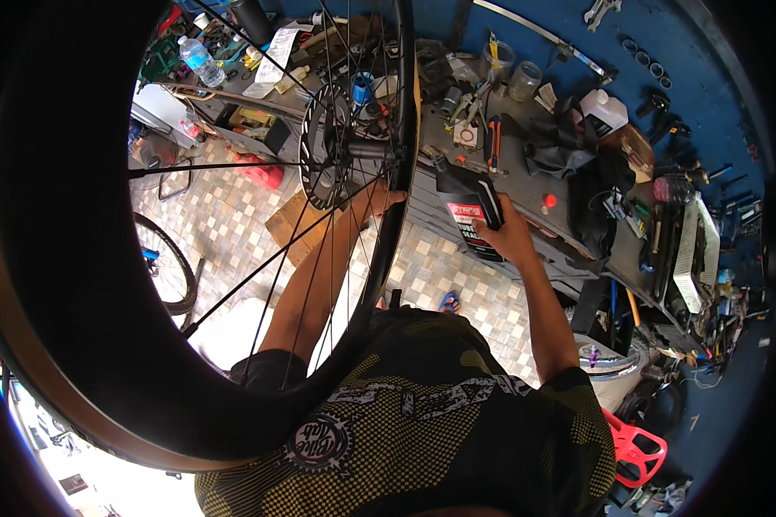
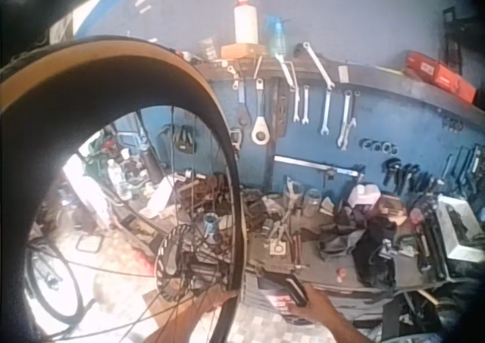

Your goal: The person installs a bicycle tire onto a wheel rim by hand, seating the bead around the rim. They then apply sealant from a bottle into the tire through the valve stem and rotate the wheel to distribute the sealant.

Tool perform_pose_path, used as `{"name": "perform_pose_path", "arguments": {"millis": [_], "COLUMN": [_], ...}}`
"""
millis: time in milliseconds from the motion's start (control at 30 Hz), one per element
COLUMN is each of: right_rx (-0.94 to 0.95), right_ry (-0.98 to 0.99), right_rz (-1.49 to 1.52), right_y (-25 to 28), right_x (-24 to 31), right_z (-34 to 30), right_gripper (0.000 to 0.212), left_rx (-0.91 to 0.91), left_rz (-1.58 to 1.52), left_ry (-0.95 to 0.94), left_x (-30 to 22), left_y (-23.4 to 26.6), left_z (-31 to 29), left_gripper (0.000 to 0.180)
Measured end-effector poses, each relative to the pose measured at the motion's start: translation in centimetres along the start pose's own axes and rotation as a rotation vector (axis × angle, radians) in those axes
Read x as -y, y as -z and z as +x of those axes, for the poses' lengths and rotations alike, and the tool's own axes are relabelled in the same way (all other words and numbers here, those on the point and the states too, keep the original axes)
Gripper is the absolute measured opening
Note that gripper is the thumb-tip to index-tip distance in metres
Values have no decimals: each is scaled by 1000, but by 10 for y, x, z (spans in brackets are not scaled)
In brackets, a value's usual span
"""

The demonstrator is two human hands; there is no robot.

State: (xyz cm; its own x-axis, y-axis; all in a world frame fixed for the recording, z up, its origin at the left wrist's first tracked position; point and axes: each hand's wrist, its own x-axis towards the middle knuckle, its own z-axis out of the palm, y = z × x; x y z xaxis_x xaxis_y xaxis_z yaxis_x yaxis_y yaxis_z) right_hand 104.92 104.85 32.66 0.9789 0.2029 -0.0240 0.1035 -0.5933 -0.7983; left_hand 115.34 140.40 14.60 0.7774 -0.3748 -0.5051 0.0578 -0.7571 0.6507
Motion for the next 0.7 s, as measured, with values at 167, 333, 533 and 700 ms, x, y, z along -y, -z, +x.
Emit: {"name": "perform_pose_path", "arguments": {"millis": [167,333,533,700], "right_rx": [28,63,110,218], "right_ry": [-6,28,4,46], "right_rz": [-47,-81,-209,-369], "right_y": [5,8,17,25], "right_x": [6,14,22,34], "right_z": [1,12,18,44], "right_gripper": [62,67,73,74], "left_rx": [-128,-220,-182,-134], "left_rz": [-568,-546,-398,-405], "left_ry": [212,195,185,334], "left_x": [-29,-51,-63,-47], "left_y": [2,7,12,13], "left_z": [-19,-39,-42,-38], "left_gripper": [53,68,83,80]}}
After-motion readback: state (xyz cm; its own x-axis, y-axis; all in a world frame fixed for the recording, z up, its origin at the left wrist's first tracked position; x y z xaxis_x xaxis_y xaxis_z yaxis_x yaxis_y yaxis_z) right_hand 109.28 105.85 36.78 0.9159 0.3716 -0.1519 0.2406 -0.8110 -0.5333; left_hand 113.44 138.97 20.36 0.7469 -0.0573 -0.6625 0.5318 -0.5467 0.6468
